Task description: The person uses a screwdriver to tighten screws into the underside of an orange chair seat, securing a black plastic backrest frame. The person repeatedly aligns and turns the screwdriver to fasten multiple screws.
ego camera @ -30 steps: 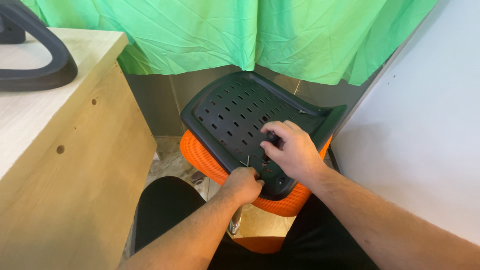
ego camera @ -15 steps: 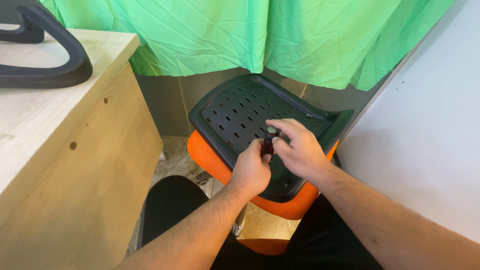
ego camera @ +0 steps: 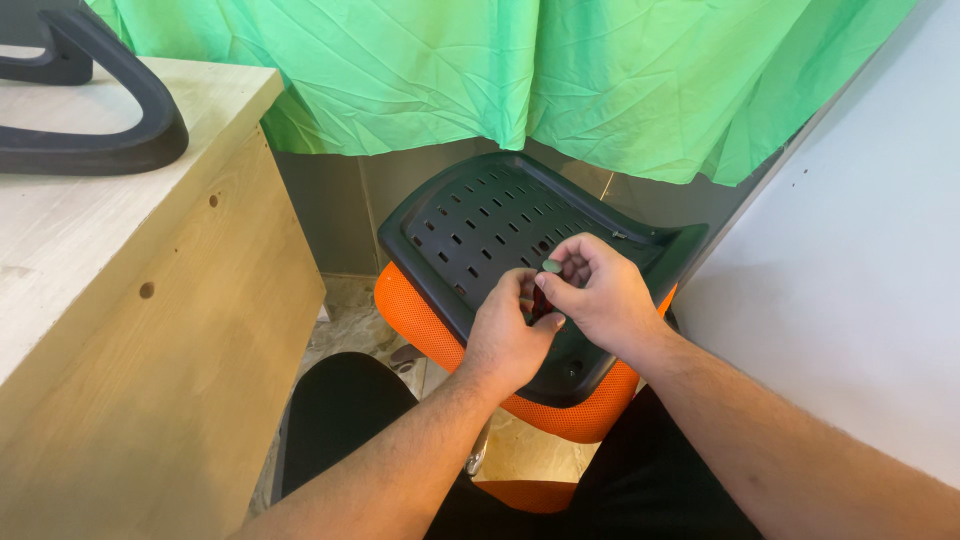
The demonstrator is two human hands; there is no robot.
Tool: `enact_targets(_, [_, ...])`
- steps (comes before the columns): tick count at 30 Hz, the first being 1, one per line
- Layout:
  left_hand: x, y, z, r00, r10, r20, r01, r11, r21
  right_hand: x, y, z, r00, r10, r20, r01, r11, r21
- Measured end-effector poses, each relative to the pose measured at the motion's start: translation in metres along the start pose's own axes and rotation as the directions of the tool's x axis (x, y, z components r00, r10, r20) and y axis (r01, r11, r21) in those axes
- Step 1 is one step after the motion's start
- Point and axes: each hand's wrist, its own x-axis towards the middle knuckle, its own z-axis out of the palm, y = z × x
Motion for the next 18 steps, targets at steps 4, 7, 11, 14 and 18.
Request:
enact_targets(4, [0.0020,0.0003,-0.0019,0.999,0.041,0.000,-0.041,0.999,-0.011,0.0013,0.0014,-0.0035,0.987,-0.159,0.015,0.159,0.987,0.029])
enact_targets(7, [0.0032,0.0037,-0.0015,0.999,0.035,0.010,-0.034,0.999,-0.031,0.0014,0.0015,-0.0047,0.997,-0.073,0.028,0.072,0.997,0.042])
enact_targets(11, [0.0025,0.0069,-0.0023,0.999,-0.011,0.032,0.011,1.000,0.004,0.0022,0.0025,-0.0032,0.999,-0.027,0.038,0.022,0.992,0.128])
enact_targets(14, [0.0031,0.0082,-0.0036,1.000,0.021,0.021,-0.021,1.000,0.012,0.0030,0.0040,-0.0029,0.997,-0.071,0.030,0.067,0.991,0.113])
enact_targets(18, [0.0026,0.0087,-0.0028,0.999,0.032,0.018,-0.031,0.998,-0.051,0.0030,0.0053,-0.0041,1.000,-0.019,-0.001,0.019,0.998,0.057])
